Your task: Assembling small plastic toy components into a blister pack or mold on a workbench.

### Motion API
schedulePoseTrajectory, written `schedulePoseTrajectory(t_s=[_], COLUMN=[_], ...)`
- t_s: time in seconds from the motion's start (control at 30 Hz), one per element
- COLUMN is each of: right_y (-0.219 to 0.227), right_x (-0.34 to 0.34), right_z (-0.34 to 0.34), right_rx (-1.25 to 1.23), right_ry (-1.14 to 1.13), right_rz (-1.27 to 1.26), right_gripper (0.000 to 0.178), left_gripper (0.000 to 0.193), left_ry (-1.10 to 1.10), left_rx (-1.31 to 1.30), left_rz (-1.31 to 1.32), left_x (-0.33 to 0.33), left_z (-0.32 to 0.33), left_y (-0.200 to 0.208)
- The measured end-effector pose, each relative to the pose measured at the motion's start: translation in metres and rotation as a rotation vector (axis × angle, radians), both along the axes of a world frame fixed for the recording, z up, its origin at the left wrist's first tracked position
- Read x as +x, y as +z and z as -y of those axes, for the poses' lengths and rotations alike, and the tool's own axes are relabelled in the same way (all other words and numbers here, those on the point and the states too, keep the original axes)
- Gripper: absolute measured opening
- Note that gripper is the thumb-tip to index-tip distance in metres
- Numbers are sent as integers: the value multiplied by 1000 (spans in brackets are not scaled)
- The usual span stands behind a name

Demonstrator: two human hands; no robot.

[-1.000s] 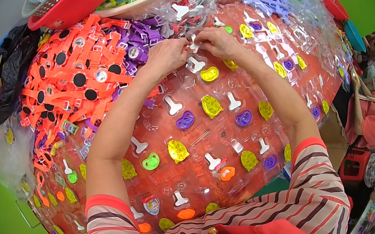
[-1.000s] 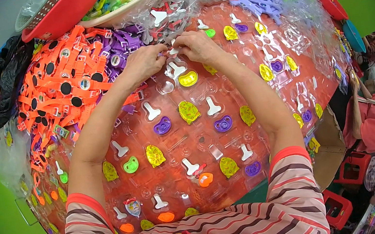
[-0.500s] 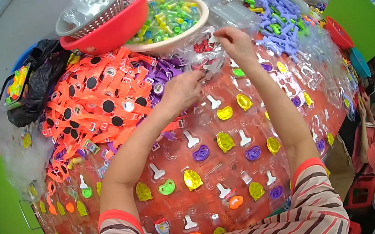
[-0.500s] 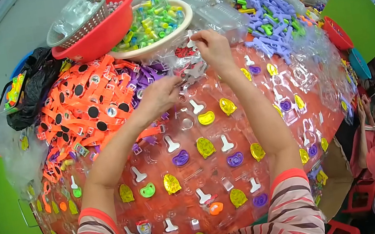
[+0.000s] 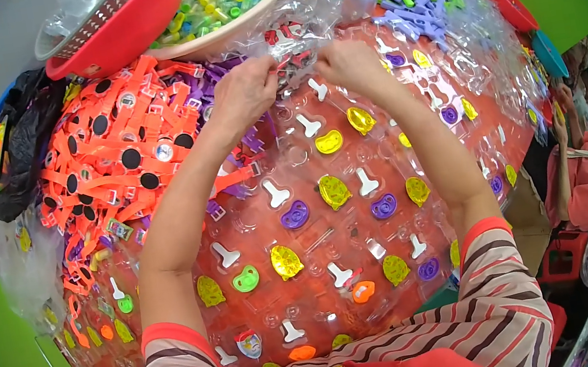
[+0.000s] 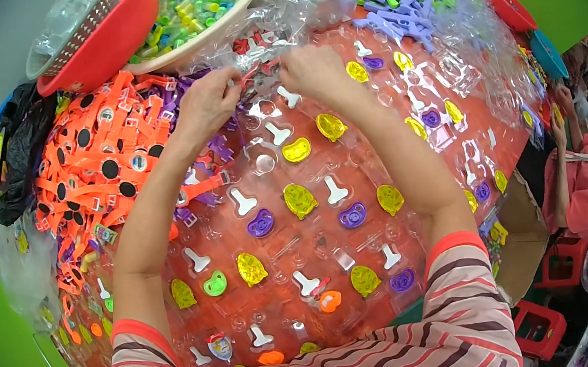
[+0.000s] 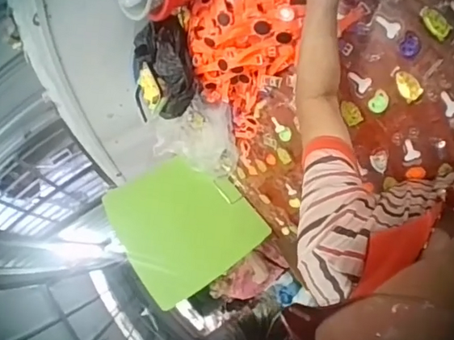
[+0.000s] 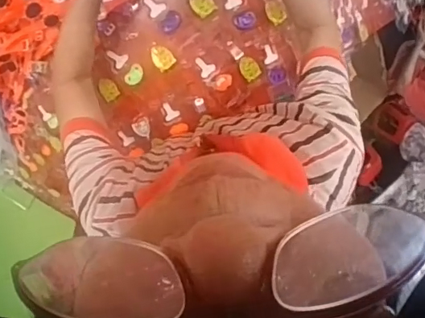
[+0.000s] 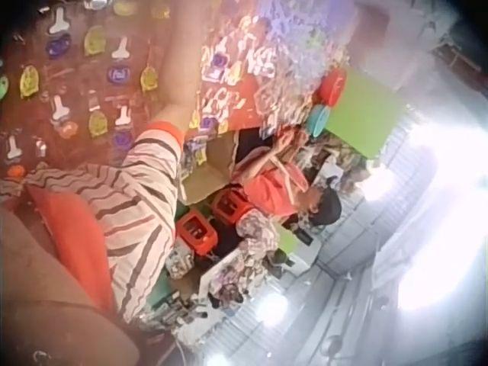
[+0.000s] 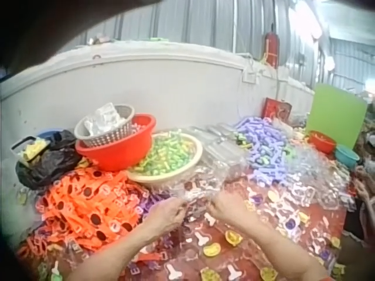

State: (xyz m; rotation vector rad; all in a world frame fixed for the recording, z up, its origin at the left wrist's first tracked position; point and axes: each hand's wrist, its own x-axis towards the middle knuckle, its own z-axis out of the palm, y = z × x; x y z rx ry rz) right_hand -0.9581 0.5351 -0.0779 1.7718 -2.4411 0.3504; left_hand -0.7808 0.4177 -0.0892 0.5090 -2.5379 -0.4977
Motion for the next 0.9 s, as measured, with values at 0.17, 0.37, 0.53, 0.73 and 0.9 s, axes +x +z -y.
schedulePoseTrajectory(t_s=[0.17,0.37,0.53,0.73,0.9], right_y=[-37,-49,-30,13,-8], right_x=[24,20,3,-6,-20], right_z=[-8,0,-6,24,70], right_rx=[-8,-44,-387,-664,-220], right_ry=[-25,-71,-47,87,251], right_rz=[-59,-73,43,-16,-543], right_gripper=[31,26,22,13,14], left_gripper=[21,19,18,17,27], left_ry=[1,1,4,51,232], left_rx=[5,16,64,-284,-380], left_rz=[-48,-97,-312,-578,36], left_x=[-6,-1,2,-7,-22], left_z=[1,7,19,52,113], left_y=[-8,-1,12,44,42])
